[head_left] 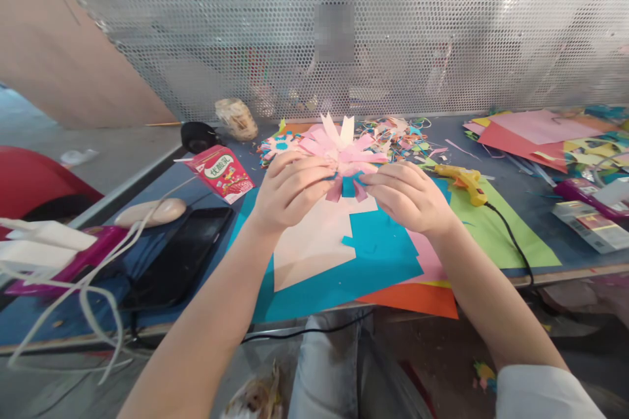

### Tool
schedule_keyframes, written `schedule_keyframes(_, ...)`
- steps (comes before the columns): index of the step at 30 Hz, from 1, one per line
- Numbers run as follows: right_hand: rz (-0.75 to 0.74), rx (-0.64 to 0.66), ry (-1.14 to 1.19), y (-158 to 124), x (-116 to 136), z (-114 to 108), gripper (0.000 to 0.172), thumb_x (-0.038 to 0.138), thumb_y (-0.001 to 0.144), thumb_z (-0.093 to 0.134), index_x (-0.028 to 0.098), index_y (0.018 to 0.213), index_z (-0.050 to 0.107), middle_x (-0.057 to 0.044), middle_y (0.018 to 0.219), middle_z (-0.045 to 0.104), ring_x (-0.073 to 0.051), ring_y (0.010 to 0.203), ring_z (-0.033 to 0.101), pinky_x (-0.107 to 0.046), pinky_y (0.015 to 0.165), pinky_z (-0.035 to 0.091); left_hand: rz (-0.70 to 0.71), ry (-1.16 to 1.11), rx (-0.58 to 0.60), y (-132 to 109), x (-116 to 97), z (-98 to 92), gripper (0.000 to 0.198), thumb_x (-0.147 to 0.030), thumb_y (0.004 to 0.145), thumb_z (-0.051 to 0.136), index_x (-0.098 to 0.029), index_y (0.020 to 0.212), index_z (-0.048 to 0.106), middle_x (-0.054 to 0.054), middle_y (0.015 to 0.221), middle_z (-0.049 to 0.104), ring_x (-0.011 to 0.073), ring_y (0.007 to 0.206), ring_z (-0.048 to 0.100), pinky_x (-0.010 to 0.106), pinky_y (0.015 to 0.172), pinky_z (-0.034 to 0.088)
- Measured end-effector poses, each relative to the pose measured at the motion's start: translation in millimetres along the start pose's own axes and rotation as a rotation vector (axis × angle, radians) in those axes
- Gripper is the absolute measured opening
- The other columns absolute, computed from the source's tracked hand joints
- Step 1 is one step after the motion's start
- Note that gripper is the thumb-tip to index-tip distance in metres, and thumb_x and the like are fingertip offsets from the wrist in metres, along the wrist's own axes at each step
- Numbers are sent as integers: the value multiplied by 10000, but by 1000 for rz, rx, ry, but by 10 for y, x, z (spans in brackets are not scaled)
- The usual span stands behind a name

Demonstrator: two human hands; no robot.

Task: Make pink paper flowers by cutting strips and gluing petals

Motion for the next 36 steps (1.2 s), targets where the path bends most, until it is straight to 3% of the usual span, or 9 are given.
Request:
schedule_keyframes(9,45,61,-6,-43,-36,43,275,120,851,493,203,1113,494,-63,1030,675,-166,1009,587,-344,825,493,-75,103,70,-54,56,59,109,-167,792,601,-250,851,563,-1,933,702,174,936,659,355,816,505)
schedule_keyframes(15,58,33,-29,-4,-34,22,275,98,822,499,206,1075,495,-43,984,678,-165,953,609,-326,793,517,-171,-53,48,-62,95,104,103,-182,787,619,-239,854,565,-2,942,693,160,943,645,350,843,496)
schedule_keyframes(17,139,-4,32,3,-68,6,338,90,801,505,204,1117,474,-48,990,667,-171,964,605,-330,795,525,-268,-127,1,-39,115,114,103,-178,785,614,-224,864,566,14,913,690,158,911,646,338,824,507)
schedule_keyframes(20,376,-69,163,-38,-188,12,390,129,809,493,219,1182,423,-70,1053,620,-185,1000,598,-353,809,525,-523,-233,-17,-48,178,185,93,-234,794,604,-203,876,576,31,874,675,154,867,640,310,784,517)
schedule_keyframes(24,622,-195,261,-138,-334,32,385,201,813,510,221,1175,379,-105,1175,528,-189,963,611,-372,775,525,-771,-483,-18,-107,217,331,214,-316,755,648,-181,908,584,34,863,651,139,812,627,274,721,518)
schedule_keyframes(31,771,-208,524,-165,-425,129,357,223,839,513,243,1147,334,23,783,590,-151,775,606,-362,699,515,-1058,-817,-68,-236,297,483,331,-260,669,714,-180,951,562,18,856,621,113,708,612,220,561,514)
schedule_keyframes(36,816,-217,602,-160,-421,131,315,289,837,535,264,1092,351,40,734,577,-154,746,605,-378,696,520,-1140,-929,-96,-277,314,543,343,-223,629,733,-182,924,565,-6,787,608,92,632,589,207,527,510)
Point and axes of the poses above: each hand's wrist, its own y-axis towards the middle knuckle, its own z-axis out of the palm, x = y × z, the point moved 6 cm from there along y, towards the middle knuckle
